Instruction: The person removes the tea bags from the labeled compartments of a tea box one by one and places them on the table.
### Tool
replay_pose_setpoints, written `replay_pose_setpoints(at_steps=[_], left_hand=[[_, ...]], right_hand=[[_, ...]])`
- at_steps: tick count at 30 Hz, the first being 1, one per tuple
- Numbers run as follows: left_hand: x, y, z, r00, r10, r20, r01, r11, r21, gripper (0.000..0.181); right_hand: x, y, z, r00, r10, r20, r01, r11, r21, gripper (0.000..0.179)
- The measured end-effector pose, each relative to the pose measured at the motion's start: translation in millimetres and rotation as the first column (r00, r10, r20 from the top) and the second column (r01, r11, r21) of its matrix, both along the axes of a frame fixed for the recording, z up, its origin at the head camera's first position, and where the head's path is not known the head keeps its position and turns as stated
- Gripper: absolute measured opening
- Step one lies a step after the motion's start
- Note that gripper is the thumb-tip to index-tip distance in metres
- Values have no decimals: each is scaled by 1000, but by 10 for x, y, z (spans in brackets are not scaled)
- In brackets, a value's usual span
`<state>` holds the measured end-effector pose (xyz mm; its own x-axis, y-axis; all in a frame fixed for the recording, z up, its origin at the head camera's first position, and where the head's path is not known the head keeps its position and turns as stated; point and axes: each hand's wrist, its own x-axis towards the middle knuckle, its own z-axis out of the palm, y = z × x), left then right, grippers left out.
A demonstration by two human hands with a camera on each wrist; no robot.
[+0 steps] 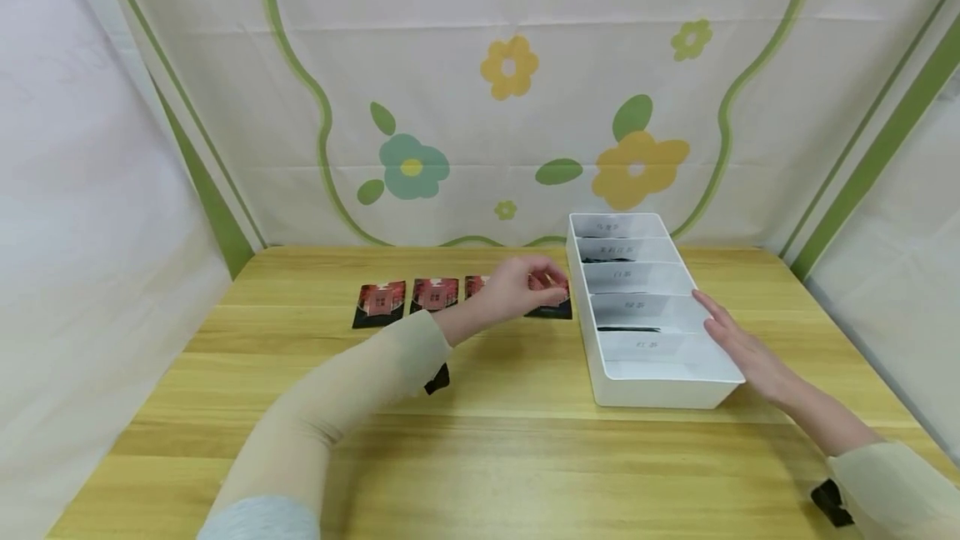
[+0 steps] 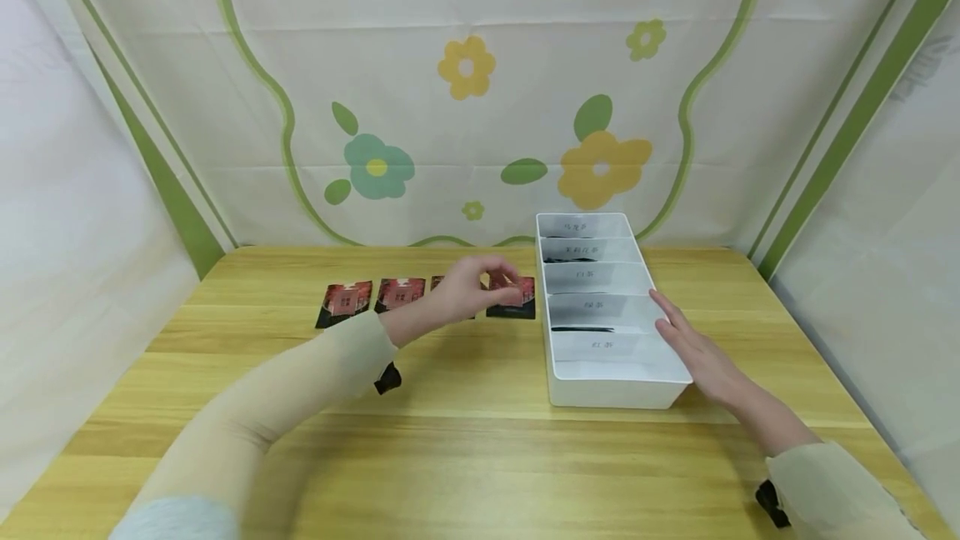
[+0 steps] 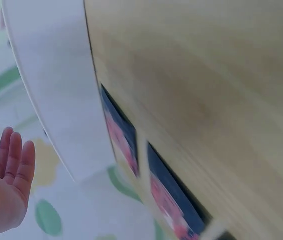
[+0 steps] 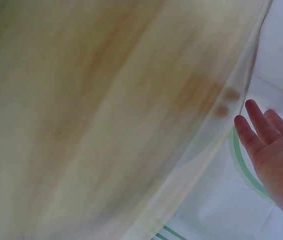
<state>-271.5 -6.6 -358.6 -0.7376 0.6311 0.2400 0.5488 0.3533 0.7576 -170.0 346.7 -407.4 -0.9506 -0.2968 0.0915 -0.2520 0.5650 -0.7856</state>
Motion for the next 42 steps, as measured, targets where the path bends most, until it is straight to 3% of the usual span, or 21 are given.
replay_pose_setpoints(at_steps=[6, 11, 16, 22, 29, 42], left_hand=[[207, 134, -18, 988, -122, -100, 116, 992, -55, 23], [280, 296, -13, 964, -173, -200, 136, 973, -187, 28], [274, 461, -26, 962, -174, -210, 111, 954, -280, 24], [211, 573, -80, 967, -196, -165, 144, 949, -282, 12], [200, 623, -74, 972, -178, -156, 120, 939, -323, 12], [183, 644, -118, 956, -158, -247, 79, 950, -303, 14]], right_hand=[[10, 0, -9, 1000, -1, -1, 1, 1000, -3, 54], [11, 0, -11, 1000, 2, -3, -2, 1000, -7, 54], [7, 4, -19, 1000, 4, 1, -4, 1000, -16, 54], [4, 4, -17, 1000, 2, 15, -1, 1000, -20, 55], [6, 5, -8, 1000, -3, 11, 3, 1000, -10, 54], [9, -4, -1, 1000, -1, 10, 1, 1000, -12, 55]])
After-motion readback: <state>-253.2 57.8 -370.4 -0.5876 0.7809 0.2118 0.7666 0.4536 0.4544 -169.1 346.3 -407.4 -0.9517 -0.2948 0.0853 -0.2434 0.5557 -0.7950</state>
